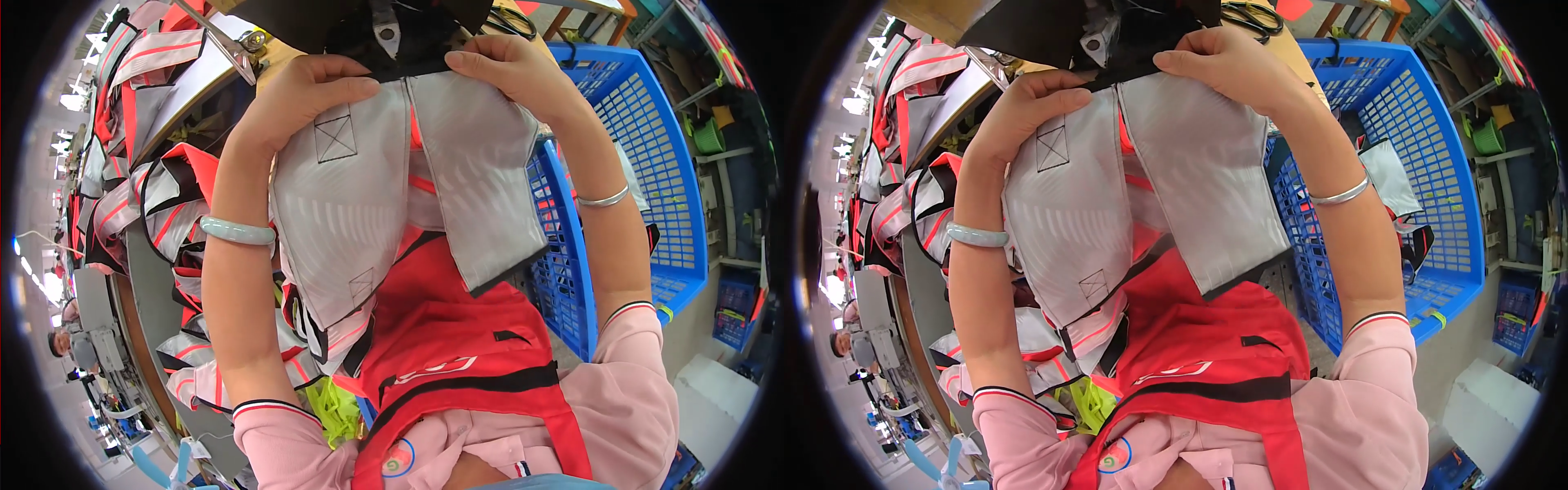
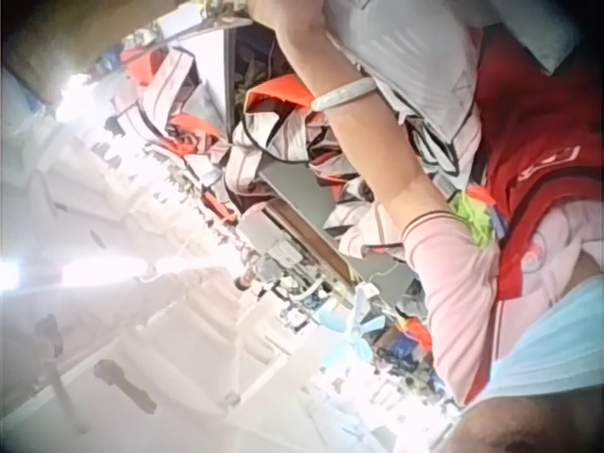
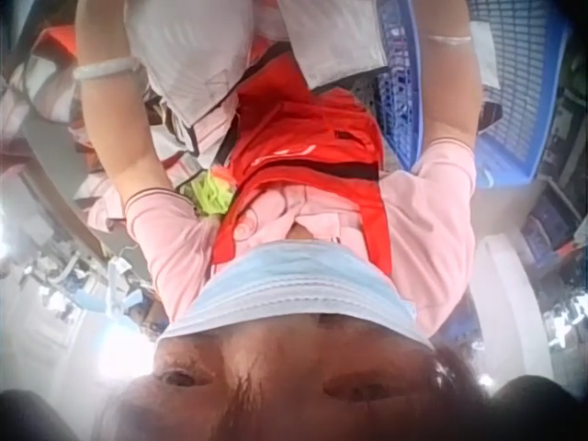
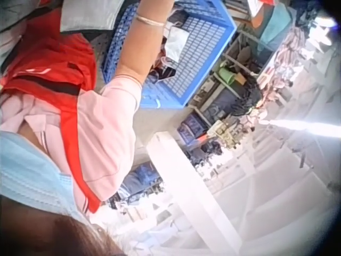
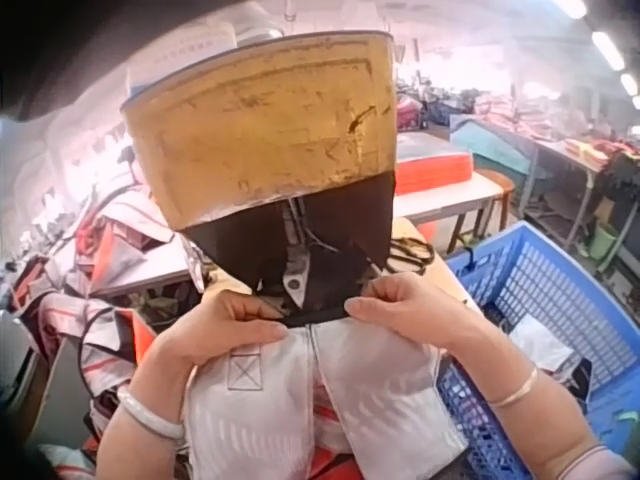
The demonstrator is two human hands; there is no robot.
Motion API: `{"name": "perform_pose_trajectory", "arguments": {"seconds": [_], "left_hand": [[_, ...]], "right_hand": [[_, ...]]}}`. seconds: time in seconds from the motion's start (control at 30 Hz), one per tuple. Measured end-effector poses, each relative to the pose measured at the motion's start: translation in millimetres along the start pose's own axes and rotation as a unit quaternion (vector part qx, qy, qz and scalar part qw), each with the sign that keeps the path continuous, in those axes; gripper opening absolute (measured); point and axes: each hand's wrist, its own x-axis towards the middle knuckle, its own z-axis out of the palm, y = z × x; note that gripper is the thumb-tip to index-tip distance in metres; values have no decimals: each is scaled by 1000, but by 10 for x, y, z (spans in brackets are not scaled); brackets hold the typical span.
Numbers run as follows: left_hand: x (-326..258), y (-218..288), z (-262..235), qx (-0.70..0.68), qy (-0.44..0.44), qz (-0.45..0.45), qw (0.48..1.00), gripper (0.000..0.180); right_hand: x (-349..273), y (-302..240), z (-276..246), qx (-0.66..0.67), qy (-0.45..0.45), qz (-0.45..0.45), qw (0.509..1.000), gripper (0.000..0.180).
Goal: Trimming and assembling fabric components for safety vests using an industrial machine.
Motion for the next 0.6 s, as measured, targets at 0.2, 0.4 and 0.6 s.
{"name": "perform_pose_trajectory", "arguments": {"seconds": [0.2,0.4,0.6], "left_hand": [[44,-49,-48,-2,13,-15,1000,41],[13,1,-44,-76,8,-17,997,40],[90,-58,-69,-132,-3,0,991,33]], "right_hand": [[107,18,42,-15,11,-19,1000,38],[149,75,-12,-57,27,-40,997,36],[74,-455,-96,-102,15,90,991,35]]}}
